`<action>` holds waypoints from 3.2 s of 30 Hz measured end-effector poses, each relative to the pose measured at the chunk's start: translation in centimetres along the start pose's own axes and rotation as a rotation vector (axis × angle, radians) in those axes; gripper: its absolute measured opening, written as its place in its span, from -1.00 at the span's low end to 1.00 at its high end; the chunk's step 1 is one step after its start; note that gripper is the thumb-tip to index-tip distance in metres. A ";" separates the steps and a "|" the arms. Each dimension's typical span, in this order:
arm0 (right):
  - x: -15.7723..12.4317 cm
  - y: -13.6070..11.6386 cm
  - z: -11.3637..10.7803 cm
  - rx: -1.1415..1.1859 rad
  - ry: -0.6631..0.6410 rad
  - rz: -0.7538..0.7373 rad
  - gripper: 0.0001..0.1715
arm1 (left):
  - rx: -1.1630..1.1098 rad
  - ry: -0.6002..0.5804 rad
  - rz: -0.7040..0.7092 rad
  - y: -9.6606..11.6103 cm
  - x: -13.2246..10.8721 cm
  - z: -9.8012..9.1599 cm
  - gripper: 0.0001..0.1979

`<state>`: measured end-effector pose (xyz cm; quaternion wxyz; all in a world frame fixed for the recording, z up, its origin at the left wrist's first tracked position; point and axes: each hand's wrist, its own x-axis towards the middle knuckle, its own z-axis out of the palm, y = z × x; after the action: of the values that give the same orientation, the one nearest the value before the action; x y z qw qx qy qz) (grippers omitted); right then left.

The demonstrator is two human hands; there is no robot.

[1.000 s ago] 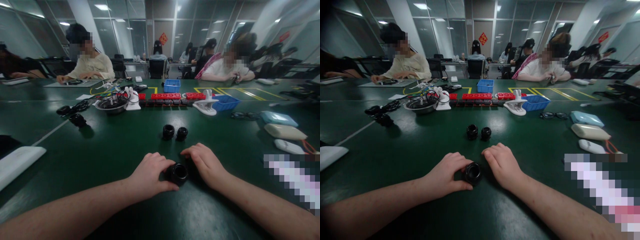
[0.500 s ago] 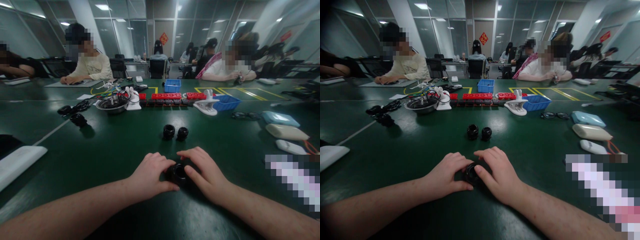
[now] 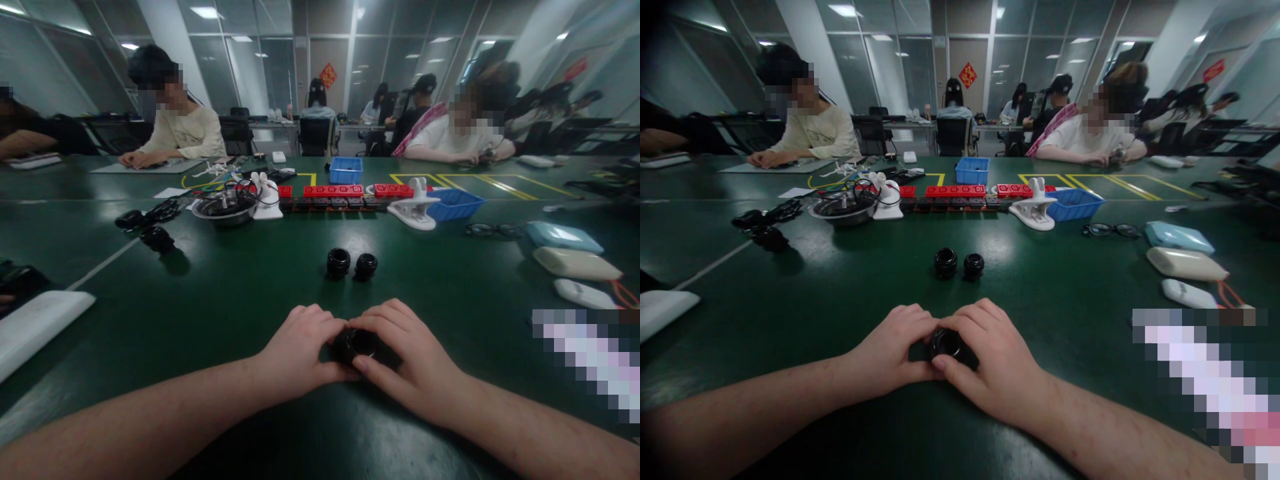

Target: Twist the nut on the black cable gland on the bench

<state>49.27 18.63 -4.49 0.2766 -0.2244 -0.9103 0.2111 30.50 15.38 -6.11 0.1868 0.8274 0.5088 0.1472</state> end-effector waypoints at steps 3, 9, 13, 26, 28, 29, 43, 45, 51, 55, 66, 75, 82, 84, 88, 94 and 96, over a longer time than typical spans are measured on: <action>0.1 -0.1 -0.1 -0.018 0.001 -0.011 -0.74 | -0.006 0.013 0.009 -0.1 0.0 0.0 -0.67; -0.1 -0.5 -0.2 -0.107 0.004 -0.053 -0.72 | -0.003 0.015 0.004 0.0 -0.2 0.1 -0.68; -0.2 -0.7 -0.3 -0.166 0.010 -0.069 -0.70 | 0.008 0.029 0.006 0.1 -0.2 0.2 -0.69; -0.2 -0.6 -0.2 -0.185 -0.003 -0.073 -0.68 | 0.018 0.018 0.009 0.0 -0.1 0.2 -0.68; -0.2 -0.6 -0.2 -0.187 -0.004 -0.075 -0.68 | 0.018 0.019 0.009 0.1 -0.1 0.2 -0.68; -0.3 -0.6 -0.2 -0.187 -0.004 -0.076 -0.68 | 0.016 0.020 0.010 0.1 -0.1 0.1 -0.68; -0.6 -1.3 0.0 -0.267 0.003 -0.063 -0.63 | 0.018 0.029 0.006 0.1 0.0 0.2 -0.67; -0.5 -1.5 0.0 -0.266 -0.011 -0.048 -0.61 | 0.021 0.031 0.008 0.0 0.0 0.3 -0.67; -0.3 -2.2 0.3 -0.249 -0.036 -0.047 -0.57 | 0.007 0.038 0.002 0.1 -0.1 0.3 -0.70; -0.4 -2.5 0.6 -0.277 -0.020 -0.134 -0.61 | 0.006 0.039 0.009 0.0 -0.1 0.3 -0.73; -1.0 -2.6 0.3 -0.221 -0.062 -0.260 -0.43 | -0.029 0.012 -0.014 0.2 -0.2 0.0 -0.70; 0.3 3.0 -0.5 -0.259 -0.011 0.118 -0.22 | -0.029 -0.024 -0.033 0.2 -0.1 -0.3 -0.57; 0.3 2.8 -0.2 -0.222 0.030 0.184 -0.39 | -0.028 -0.017 -0.020 0.1 -0.1 -0.2 -0.58; 0.0 1.9 -0.2 -0.200 0.058 0.155 -0.49 | -0.026 -0.011 -0.014 0.1 -0.1 -0.1 -0.58; -0.4 0.3 -0.3 -0.182 0.108 0.051 -0.65 | -0.013 0.007 0.000 0.0 -0.1 0.1 -0.58; -0.4 -1.0 -0.3 -0.210 0.050 -0.092 -0.73 | 0.005 0.015 0.000 0.2 -0.1 0.1 -0.66; -0.3 -1.0 -0.4 -0.212 0.046 -0.098 -0.75 | 0.005 0.015 0.004 0.2 -0.1 0.1 -0.67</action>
<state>49.44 17.72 -3.85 0.2823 -0.2124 -0.9307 0.0947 30.67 15.20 -6.15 0.1806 0.8278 0.5088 0.1526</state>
